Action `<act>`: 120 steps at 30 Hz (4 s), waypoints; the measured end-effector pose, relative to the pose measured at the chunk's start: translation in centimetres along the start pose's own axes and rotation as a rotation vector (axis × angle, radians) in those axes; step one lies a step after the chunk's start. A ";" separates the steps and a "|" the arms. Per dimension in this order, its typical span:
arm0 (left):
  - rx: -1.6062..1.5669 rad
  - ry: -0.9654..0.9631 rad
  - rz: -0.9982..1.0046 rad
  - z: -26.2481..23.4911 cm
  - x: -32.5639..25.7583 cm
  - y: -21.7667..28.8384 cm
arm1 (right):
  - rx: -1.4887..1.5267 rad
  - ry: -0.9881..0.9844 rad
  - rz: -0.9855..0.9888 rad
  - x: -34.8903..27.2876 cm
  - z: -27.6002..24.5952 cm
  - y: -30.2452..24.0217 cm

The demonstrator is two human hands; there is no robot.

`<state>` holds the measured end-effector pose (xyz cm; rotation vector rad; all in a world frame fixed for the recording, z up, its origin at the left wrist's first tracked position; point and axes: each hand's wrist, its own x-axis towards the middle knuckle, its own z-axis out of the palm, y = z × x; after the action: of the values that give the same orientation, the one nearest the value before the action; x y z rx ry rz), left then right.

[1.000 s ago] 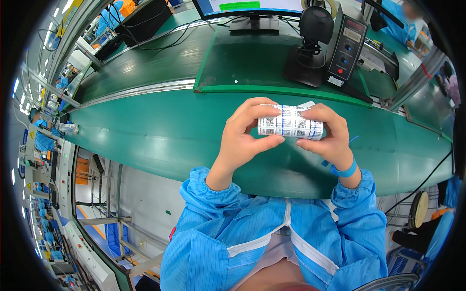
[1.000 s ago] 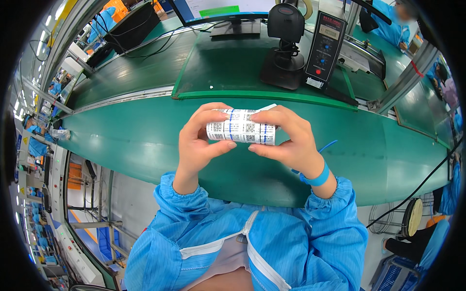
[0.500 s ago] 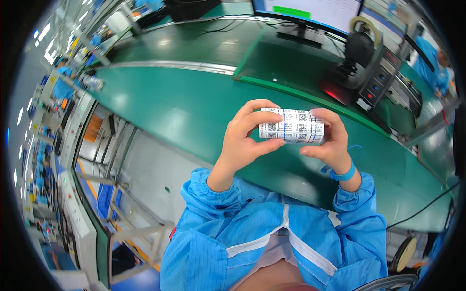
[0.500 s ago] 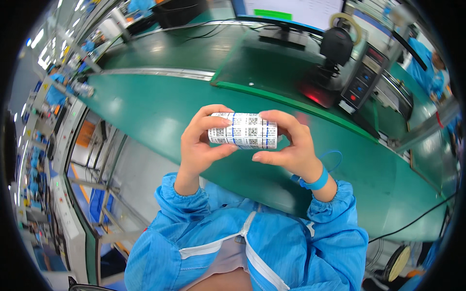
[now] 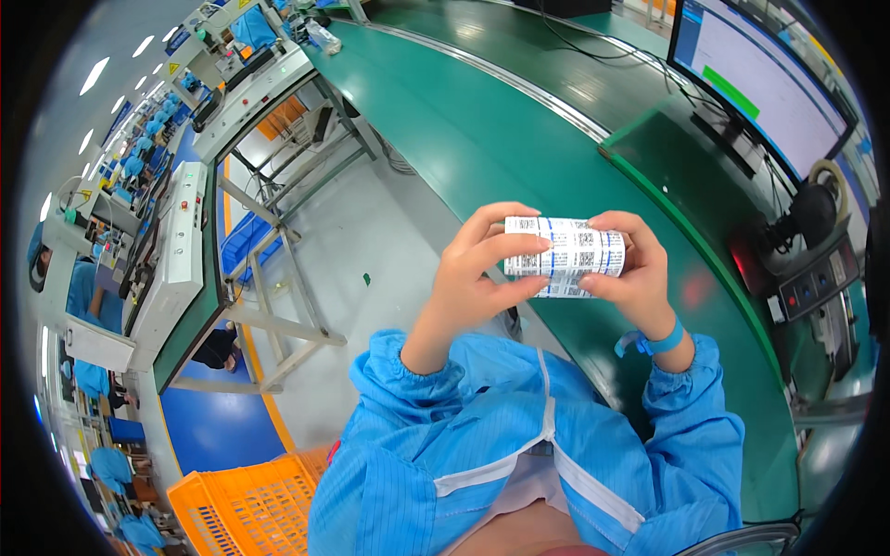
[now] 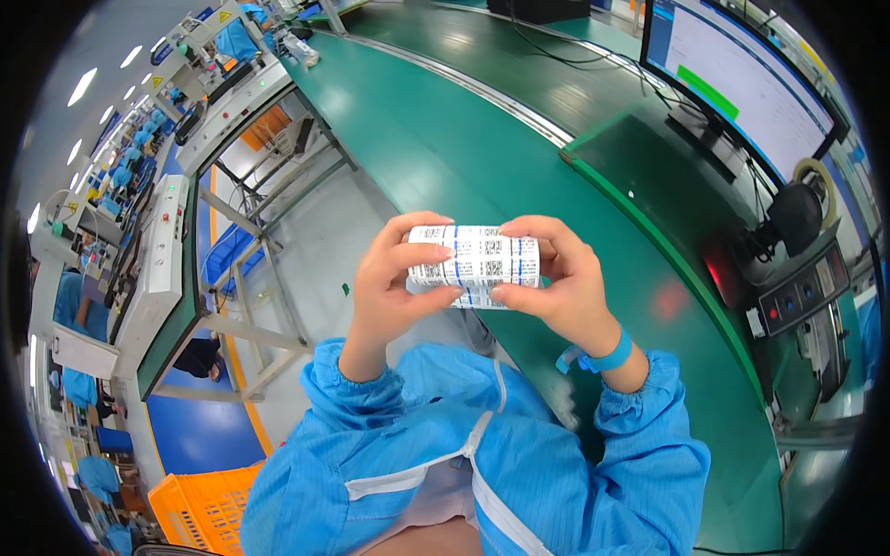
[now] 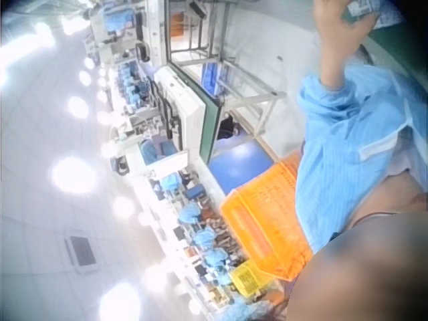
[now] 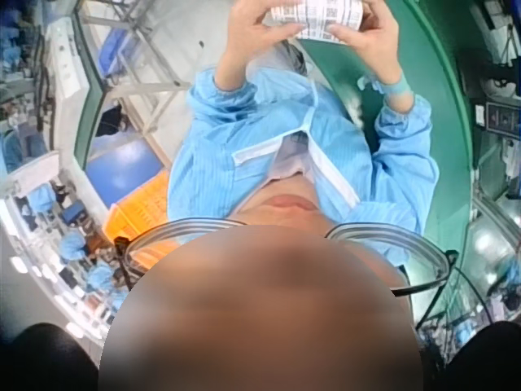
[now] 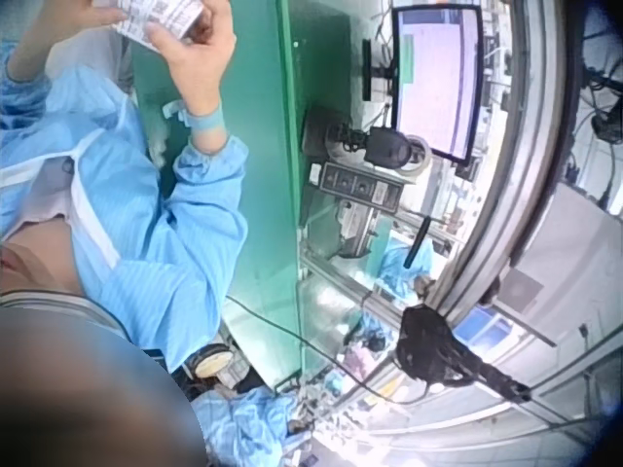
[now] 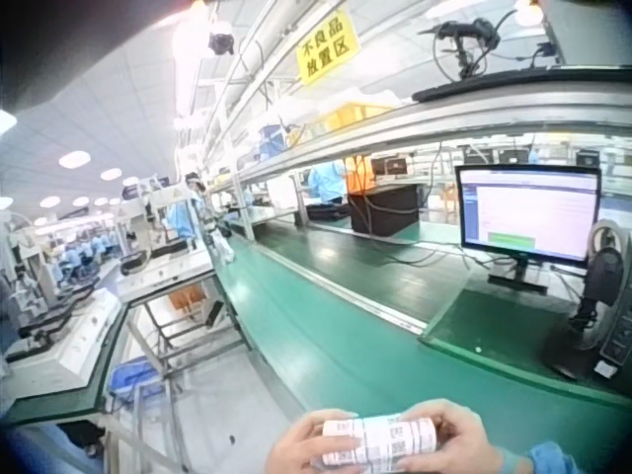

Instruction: The person operates a label printer to produce a strip of printed labels. They then manually roll the strip into a cylinder and secure it with clear adhesive tape. The person handles the roll and tape by hand on a green factory workbench.

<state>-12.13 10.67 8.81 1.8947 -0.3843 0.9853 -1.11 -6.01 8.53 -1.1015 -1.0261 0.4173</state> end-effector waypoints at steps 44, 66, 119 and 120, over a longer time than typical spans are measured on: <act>-0.240 -0.041 -0.104 2.4 0.3 -3.4 | -0.167 0.100 -0.097 -0.1 -2.6 1.5; -0.356 -0.082 -0.384 1.8 0.4 -3.0 | -0.313 0.049 -0.163 0.1 -3.5 1.8; -0.177 -0.088 -0.255 2.5 -0.1 -3.5 | -0.275 0.138 -0.049 -0.1 -2.6 1.7; -0.192 -0.083 -0.270 2.5 -0.1 -3.5 | -0.270 0.157 -0.082 -0.2 -2.5 1.8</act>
<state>-8.84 10.39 6.05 1.7606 -0.2531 0.6687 1.26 -6.66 6.67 -1.3057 -1.0030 0.1252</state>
